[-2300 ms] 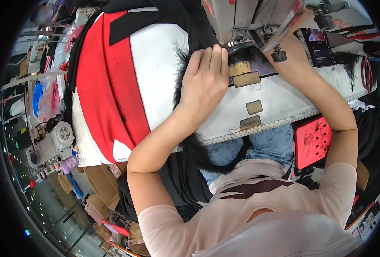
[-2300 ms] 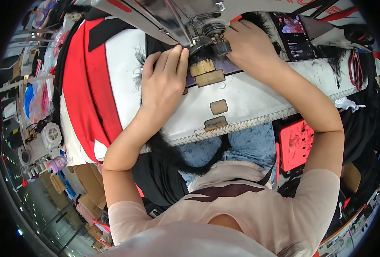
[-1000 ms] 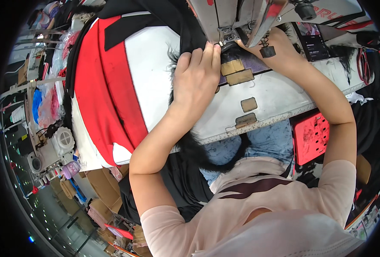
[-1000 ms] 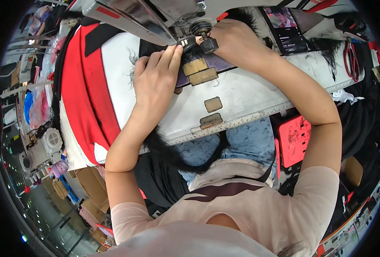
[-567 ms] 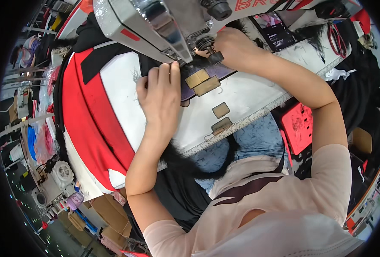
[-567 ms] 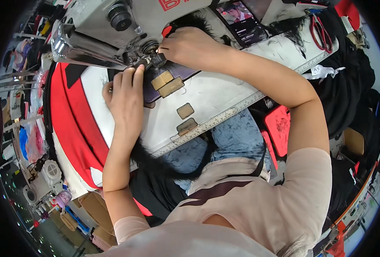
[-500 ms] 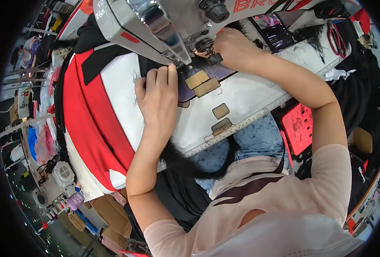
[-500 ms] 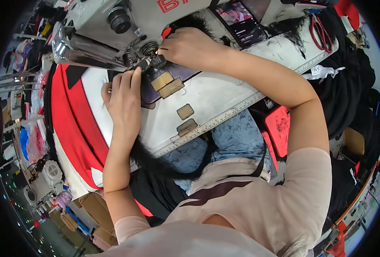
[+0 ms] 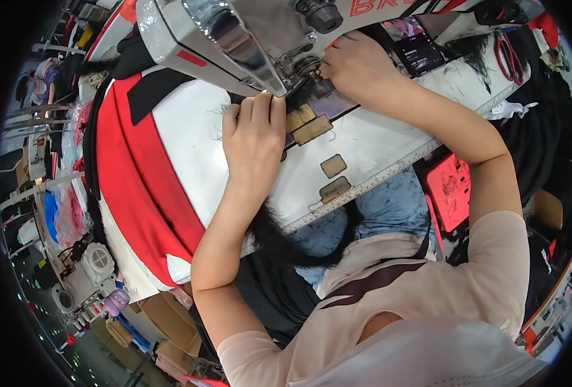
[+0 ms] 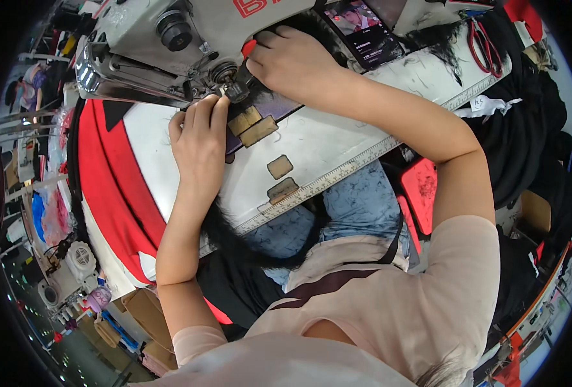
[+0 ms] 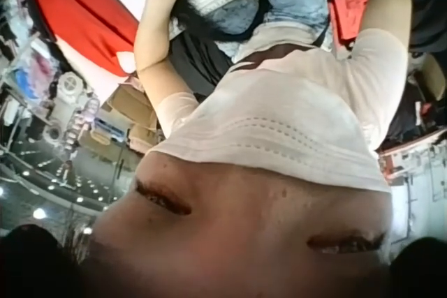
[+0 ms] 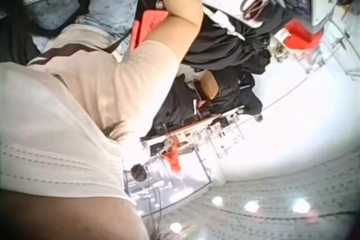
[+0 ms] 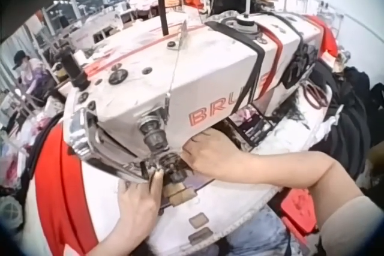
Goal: Sewing black faux fur trim onto a garment using an industrial sewing machine.
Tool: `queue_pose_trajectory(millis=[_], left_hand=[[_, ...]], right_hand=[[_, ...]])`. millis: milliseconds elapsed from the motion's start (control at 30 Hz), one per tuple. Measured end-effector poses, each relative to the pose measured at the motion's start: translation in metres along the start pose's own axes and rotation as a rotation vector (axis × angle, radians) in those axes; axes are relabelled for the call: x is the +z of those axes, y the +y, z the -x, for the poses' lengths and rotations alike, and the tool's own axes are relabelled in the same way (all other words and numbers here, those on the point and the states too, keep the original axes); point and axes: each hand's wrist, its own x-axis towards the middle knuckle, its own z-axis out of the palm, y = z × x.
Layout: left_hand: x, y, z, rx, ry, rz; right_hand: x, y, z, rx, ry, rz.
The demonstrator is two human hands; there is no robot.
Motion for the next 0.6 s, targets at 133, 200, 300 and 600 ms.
queue_pose_trajectory(millis=[133, 200, 300, 600], left_hand=[[-0.004, 0.002, 0.001, -0.02, -0.027, -0.111], [-0.013, 0.0, 0.003, -0.089, -0.069, -0.149], [-0.023, -0.007, 0.021, -0.197, -0.112, -0.223], [-0.035, 0.004, 0.001, -0.162, -0.146, -0.015]], right_hand=[[0.012, 0.005, -0.004, -0.17, 0.13, -0.102], [0.011, 0.007, -0.004, -0.195, 0.157, -0.187], [0.005, 0.005, -0.003, -0.241, 0.109, -0.162], [-0.002, -0.002, -0.003, -0.115, 0.086, -0.311]])
